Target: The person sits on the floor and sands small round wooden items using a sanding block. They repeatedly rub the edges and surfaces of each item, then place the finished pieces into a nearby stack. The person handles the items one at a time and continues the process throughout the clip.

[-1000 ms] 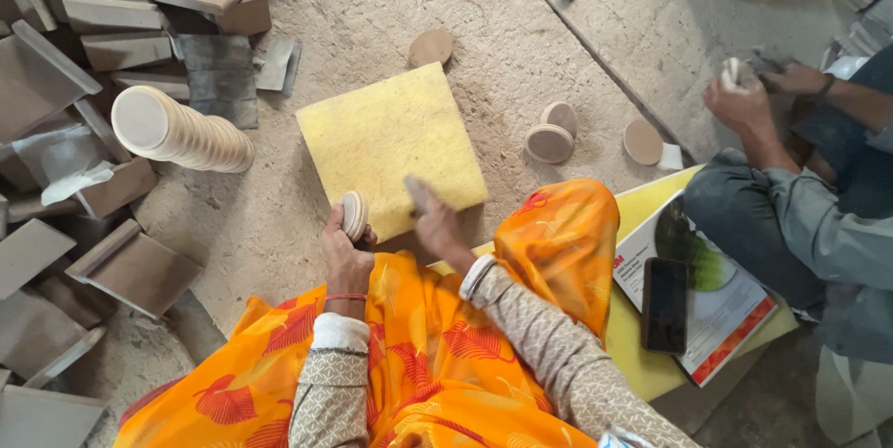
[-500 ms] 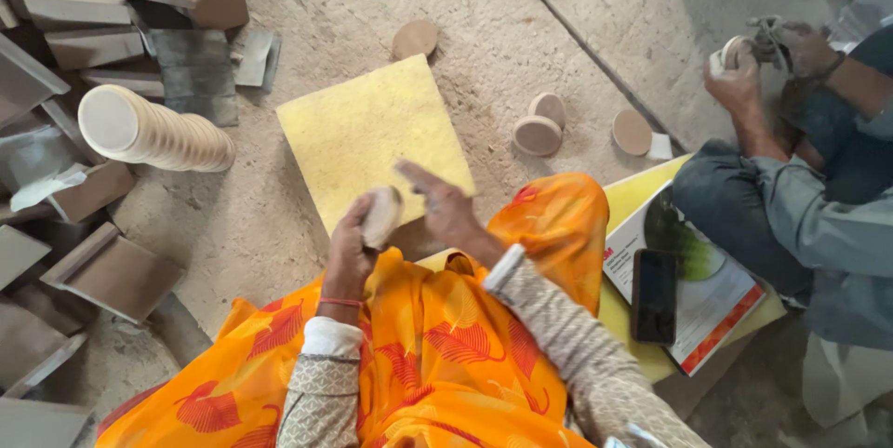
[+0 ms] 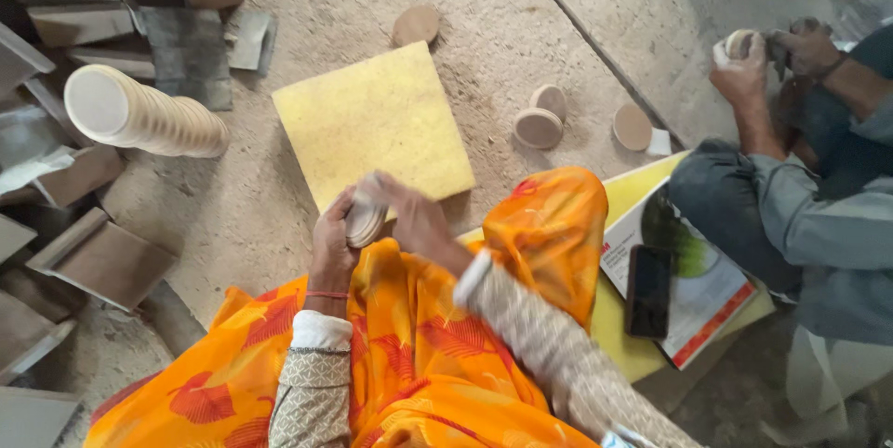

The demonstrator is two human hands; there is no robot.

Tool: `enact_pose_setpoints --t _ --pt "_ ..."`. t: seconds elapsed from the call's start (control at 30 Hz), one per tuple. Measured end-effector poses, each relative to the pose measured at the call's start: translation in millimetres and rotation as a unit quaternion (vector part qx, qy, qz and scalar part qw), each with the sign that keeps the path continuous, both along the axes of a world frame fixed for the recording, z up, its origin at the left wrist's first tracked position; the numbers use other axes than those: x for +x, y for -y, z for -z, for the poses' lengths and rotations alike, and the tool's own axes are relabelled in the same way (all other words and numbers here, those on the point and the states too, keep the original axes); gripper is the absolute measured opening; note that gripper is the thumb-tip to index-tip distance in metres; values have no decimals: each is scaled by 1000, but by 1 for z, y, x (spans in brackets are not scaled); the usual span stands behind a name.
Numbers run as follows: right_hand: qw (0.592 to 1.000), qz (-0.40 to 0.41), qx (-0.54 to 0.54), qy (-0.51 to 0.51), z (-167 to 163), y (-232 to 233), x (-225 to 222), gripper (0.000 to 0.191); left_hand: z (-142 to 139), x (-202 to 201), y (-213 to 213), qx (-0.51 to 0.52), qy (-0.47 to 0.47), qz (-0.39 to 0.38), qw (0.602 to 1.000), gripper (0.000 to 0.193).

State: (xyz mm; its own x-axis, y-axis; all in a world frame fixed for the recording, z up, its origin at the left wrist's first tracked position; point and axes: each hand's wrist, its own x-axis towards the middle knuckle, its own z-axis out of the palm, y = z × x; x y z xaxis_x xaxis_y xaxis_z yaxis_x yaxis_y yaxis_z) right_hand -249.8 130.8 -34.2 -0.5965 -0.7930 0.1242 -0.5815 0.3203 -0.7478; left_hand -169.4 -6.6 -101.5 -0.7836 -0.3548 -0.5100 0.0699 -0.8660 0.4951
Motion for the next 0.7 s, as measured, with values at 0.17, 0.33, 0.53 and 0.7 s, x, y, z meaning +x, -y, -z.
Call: enact_pose_setpoints --t 0.17,0.33,0.53,0.7 --pt "997 -27 -29 73 -12 13 -29 67 -10 -6 -3 50 -44 -34 997 27" --pt "994 -47 47 -85 -25 -2 46 60 -5 6 15 41 -98 -15 994 31" --pt "999 44 16 -1 3 15 0 68 -5 -3 2 41 -53 2 998 29" --pt "999 -8 -50 -7 -1 16 -20 68 -15 -5 1 54 -33 -21 998 29"
